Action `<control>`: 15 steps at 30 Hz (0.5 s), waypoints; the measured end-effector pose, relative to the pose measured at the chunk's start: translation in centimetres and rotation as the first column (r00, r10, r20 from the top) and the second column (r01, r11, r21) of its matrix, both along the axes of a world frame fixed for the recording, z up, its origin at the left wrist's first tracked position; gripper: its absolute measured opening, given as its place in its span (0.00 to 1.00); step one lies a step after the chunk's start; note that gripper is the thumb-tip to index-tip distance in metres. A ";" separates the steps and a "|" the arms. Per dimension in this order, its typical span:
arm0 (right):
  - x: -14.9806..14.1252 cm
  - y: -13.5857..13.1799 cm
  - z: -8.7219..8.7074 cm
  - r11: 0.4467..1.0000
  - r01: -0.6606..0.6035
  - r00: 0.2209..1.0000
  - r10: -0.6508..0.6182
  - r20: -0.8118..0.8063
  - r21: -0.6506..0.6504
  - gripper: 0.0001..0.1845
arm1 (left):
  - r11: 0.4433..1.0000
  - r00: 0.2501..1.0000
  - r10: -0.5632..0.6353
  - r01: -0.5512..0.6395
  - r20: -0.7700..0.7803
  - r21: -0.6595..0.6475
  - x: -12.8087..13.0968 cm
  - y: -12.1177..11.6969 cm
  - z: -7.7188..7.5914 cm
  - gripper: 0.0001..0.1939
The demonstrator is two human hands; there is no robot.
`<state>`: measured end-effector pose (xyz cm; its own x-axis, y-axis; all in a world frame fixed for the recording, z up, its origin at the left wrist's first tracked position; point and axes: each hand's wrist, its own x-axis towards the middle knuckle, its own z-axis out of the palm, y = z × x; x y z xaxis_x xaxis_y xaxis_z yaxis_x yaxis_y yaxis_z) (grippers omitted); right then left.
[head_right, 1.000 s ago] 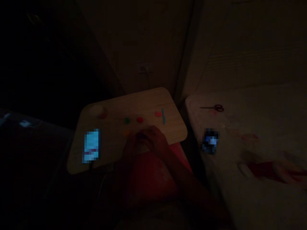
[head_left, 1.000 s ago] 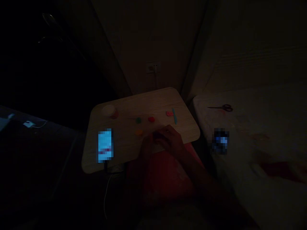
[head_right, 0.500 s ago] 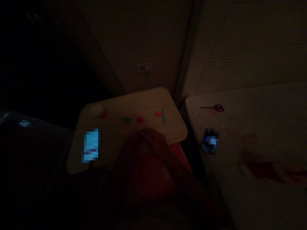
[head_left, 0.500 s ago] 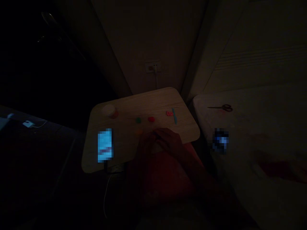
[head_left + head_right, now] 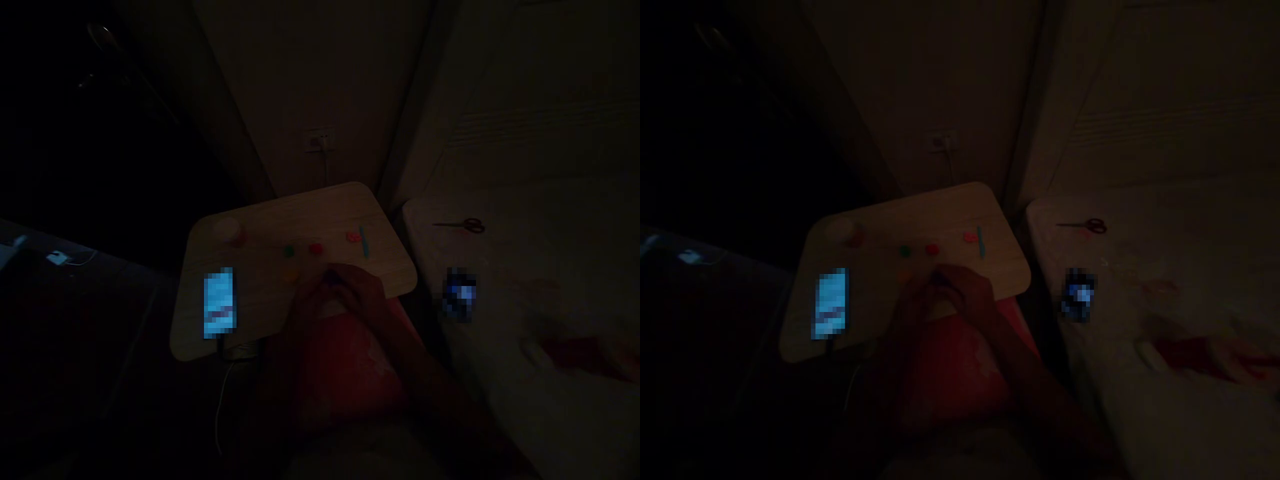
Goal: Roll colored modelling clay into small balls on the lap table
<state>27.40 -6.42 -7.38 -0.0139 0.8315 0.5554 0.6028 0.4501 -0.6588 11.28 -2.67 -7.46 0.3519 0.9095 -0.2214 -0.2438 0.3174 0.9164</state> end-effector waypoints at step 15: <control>-0.2 -0.2 -0.3 1.000 -0.022 0.998 0.022 0.057 -0.001 0.21 | 0.986 0.979 0.055 -0.022 -0.198 0.167 0.4 0.4 1.4 0.17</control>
